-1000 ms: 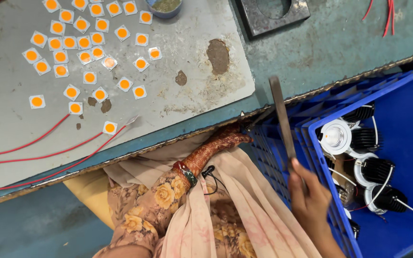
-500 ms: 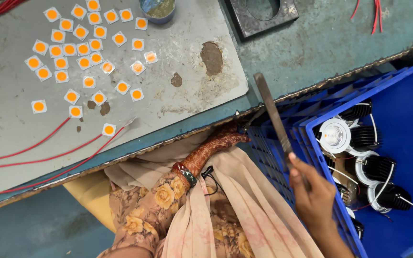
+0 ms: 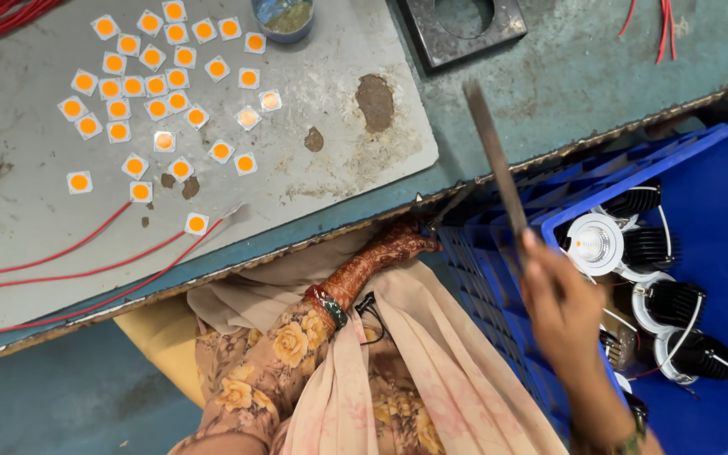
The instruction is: The person solders red insulated wires onto small orange LED chip components one at a time using a soldering iron, holding each wire in place with one hand while applying the iron with the other. Finished wired LED chips are gathered at the top of the work mat, and the person places completed units into a blue crate.
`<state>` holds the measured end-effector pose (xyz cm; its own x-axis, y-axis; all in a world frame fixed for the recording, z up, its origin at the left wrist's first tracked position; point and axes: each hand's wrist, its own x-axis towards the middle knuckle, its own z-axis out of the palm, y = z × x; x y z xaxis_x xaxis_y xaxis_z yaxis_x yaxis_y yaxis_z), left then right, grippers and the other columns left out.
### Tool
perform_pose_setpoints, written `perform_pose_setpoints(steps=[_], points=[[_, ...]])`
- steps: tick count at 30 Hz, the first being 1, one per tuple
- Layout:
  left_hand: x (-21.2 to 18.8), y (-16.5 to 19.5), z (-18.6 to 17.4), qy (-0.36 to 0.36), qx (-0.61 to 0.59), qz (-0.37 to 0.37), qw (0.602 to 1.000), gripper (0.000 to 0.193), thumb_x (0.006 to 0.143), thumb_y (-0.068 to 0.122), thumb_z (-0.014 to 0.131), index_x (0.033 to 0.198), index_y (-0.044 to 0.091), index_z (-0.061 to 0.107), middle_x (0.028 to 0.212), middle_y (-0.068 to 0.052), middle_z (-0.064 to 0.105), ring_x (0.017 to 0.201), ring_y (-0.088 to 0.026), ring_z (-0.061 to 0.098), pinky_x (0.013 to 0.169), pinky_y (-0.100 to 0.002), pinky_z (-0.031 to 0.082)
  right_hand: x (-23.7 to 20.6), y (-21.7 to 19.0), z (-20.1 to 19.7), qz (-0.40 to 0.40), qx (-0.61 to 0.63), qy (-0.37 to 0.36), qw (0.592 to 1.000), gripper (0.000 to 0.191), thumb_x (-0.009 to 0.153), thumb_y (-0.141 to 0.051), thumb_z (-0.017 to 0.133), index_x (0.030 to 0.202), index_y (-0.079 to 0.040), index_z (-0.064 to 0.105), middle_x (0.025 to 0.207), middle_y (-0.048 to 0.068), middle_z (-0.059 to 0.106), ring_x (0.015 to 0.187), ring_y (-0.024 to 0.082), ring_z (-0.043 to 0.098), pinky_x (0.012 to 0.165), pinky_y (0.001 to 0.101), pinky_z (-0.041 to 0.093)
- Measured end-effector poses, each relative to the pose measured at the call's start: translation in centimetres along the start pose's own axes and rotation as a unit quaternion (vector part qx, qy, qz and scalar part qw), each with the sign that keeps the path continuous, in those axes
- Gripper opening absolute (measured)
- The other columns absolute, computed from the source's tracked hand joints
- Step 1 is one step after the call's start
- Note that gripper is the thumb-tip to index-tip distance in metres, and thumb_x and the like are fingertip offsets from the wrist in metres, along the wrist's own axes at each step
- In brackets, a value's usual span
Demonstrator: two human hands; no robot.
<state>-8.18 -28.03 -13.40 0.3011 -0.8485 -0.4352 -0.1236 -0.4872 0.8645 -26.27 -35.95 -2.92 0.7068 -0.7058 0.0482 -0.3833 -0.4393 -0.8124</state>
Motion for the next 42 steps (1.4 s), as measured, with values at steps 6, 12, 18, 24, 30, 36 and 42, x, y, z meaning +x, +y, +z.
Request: perform_pose_setpoints(steps=[6, 12, 18, 24, 30, 36, 42], points=[[0.0, -0.2, 0.2, -0.008, -0.006, -0.003, 1.000, 0.092, 0.093, 0.034, 0.071, 0.160, 0.000, 0.019, 0.112, -0.017, 0.068, 0.095, -0.026, 0.068, 0.084, -0.036, 0.055, -1.2, 0.1, 1.6, -0.049, -0.092, 0.000, 0.995, 0.028, 0.103, -0.010, 0.061, 0.130, -0.007, 0.067, 0.071, 0.000, 0.061, 0.054, 0.004, 0.052, 0.052, 0.0218, 0.042], [0.1, 0.1, -0.1, -0.004, 0.000, 0.003, 1.000, 0.093, 0.092, 0.034, 0.072, 0.160, 0.000, 0.019, 0.112, -0.017, 0.068, 0.095, -0.025, 0.068, 0.084, -0.035, 0.055, 5.3, -1.8, 2.6, -0.044, -0.042, -0.035, 0.998, 0.030, 0.108, -0.012, 0.058, 0.137, -0.005, 0.064, 0.065, 0.000, 0.054, 0.056, 0.006, 0.048, 0.053, 0.0220, 0.041], [0.0, -0.7, 0.1, -0.004, -0.007, -0.002, 1.000, 0.094, 0.092, 0.035, 0.073, 0.160, 0.000, 0.019, 0.112, -0.016, 0.068, 0.095, -0.025, 0.068, 0.084, -0.035, 0.055, 0.8, -0.1, 0.0, 0.010, -0.019, -0.007, 1.000, 0.031, 0.105, -0.010, 0.058, 0.136, -0.007, 0.065, 0.068, 0.000, 0.058, 0.056, 0.005, 0.049, 0.051, 0.0221, 0.039], [0.6, -1.3, 0.2, -0.009, -0.013, -0.007, 1.000, 0.095, 0.092, 0.035, 0.073, 0.161, 0.000, 0.018, 0.113, -0.016, 0.068, 0.095, -0.024, 0.067, 0.085, -0.034, 0.055, -2.2, 1.8, 1.0, -0.060, -0.111, -0.010, 0.992, 0.027, 0.104, -0.011, 0.061, 0.130, -0.008, 0.065, 0.083, 0.002, 0.067, 0.056, 0.003, 0.054, 0.053, 0.0225, 0.043], [0.7, -1.5, 0.4, -0.010, -0.012, -0.002, 1.000, 0.096, 0.091, 0.035, 0.074, 0.161, 0.000, 0.018, 0.113, -0.015, 0.068, 0.095, -0.023, 0.067, 0.085, -0.034, 0.055, 3.2, 1.5, 2.4, 0.020, -0.042, -0.034, 0.998, 0.031, 0.107, -0.014, 0.058, 0.137, -0.010, 0.063, 0.063, 0.000, 0.054, 0.053, 0.005, 0.047, 0.050, 0.0223, 0.039], [0.6, -1.8, 0.6, -0.007, -0.013, -0.003, 1.000, 0.096, 0.091, 0.035, 0.074, 0.161, -0.001, 0.018, 0.113, -0.015, 0.068, 0.095, -0.023, 0.067, 0.085, -0.034, 0.055, 0.7, 1.3, 0.4, 0.030, -0.017, 0.000, 0.999, 0.029, 0.108, -0.015, 0.057, 0.135, -0.010, 0.065, 0.069, -0.002, 0.055, 0.057, 0.003, 0.045, 0.051, 0.0209, 0.036], [0.4, -1.6, 0.5, -0.013, -0.013, -0.006, 1.000, 0.097, 0.091, 0.035, 0.075, 0.161, -0.001, 0.018, 0.113, -0.014, 0.068, 0.096, -0.022, 0.067, 0.085, -0.033, 0.055, -2.7, 2.0, 0.1, 0.007, -0.120, -0.022, 0.992, 0.029, 0.103, -0.015, 0.061, 0.131, -0.009, 0.066, 0.064, 0.000, 0.058, 0.053, 0.008, 0.051, 0.051, 0.0265, 0.043]])
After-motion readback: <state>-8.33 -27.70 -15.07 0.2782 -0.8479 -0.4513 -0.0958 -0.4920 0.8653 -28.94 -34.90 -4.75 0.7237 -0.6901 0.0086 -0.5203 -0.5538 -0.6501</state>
